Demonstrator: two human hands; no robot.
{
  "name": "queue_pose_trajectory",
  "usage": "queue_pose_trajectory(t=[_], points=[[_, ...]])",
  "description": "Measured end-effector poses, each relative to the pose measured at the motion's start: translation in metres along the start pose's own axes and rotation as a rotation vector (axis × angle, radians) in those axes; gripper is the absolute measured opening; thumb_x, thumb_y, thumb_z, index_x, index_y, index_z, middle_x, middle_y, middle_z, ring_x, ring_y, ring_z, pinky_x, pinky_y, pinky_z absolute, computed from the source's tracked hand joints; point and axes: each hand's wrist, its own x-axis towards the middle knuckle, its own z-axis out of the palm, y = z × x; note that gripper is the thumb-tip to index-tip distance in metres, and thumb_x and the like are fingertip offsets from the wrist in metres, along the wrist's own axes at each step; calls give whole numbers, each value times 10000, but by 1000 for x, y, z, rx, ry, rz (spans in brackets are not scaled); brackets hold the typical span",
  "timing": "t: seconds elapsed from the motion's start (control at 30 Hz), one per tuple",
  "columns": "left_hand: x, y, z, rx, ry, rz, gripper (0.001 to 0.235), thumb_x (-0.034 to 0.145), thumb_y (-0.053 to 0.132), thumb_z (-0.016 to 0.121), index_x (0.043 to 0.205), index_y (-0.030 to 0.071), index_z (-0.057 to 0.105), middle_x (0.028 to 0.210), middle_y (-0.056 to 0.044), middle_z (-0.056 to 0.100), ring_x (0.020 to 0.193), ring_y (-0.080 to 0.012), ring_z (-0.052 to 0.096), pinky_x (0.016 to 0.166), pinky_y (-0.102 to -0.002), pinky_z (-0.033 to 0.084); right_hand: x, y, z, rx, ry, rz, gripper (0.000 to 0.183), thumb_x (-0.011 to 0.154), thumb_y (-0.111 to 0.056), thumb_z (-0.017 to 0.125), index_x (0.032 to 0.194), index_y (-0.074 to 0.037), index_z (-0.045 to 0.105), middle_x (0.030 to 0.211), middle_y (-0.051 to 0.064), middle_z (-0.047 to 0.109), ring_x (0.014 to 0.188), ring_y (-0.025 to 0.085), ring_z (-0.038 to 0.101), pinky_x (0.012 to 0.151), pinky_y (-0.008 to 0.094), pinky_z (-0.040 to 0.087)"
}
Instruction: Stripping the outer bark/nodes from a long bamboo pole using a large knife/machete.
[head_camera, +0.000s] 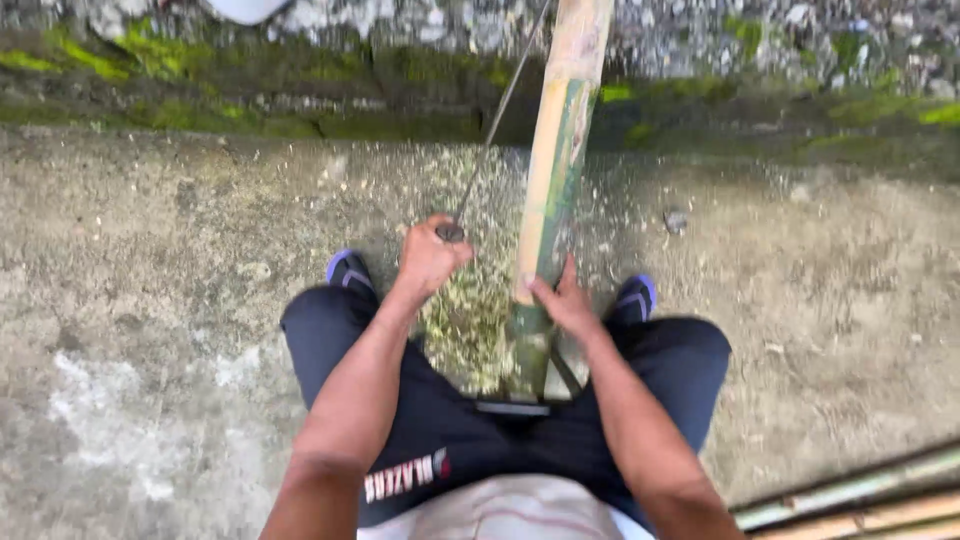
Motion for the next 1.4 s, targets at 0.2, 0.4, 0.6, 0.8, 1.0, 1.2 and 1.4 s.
queue_pose_trajectory(t=[0.2,0.4,0.6,0.8,1.0,1.2,1.4], points=[[-40,24,-4,68,-21,-6,259,669,207,738,876,57,694,779,-82,703,732,-199,658,713,-360,540,-28,51,-11,-673,-17,-288,1014,798,-486,821,1481,96,350,1411,312,507,1291,426,511,1065,440,397],[-66,69,-7,233,-90,41,288,687,233,737,907,55,683,814,-113,707,783,-255,667,777,-415,540,-95,-20,-83,-290,245,-417,436,901,-298,763,1236,-27,694,1239,174,700,1129,295,696,980,375,543],[-65,83,-9,389,-163,162,484,621,325,773,1061,135,703,866,-135,733,885,-297,690,836,-458,525,-156,-136,-150,-730,733,-1037,440,946,-158,817,1339,-77,636,1330,131,620,1263,332,594,1061,455,471],[-26,75,-26,579,-340,83,577,790,679,623,1109,218,760,961,-113,735,985,-318,686,848,-502,519,-96,-160,-178,-1163,647,-862,874,694,-352,883,1456,-77,555,1492,187,506,1413,420,453,1184,550,295],[6,101,-39,788,-554,59,561,845,688,630,1119,219,772,934,-110,761,956,-289,711,888,-476,528,-7,-104,-200,-1010,300,-705,549,849,-484,822,1244,-114,733,1212,100,714,1326,304,545,1187,512,314],[69,84,-15,877,-670,-106,496,929,656,539,1150,246,710,925,-118,726,893,-268,705,785,-454,577,41,-100,-190,-801,181,-486,399,819,-527,757,988,-170,818,900,49,741,1109,283,582,1022,430,363],[89,101,-8,988,-421,205,602,952,722,492,1079,201,766,770,-35,658,827,-233,646,832,-483,506,78,-97,-206,-766,225,-622,402,881,-521,791,950,-126,778,879,16,693,962,219,602,1038,427,360]])
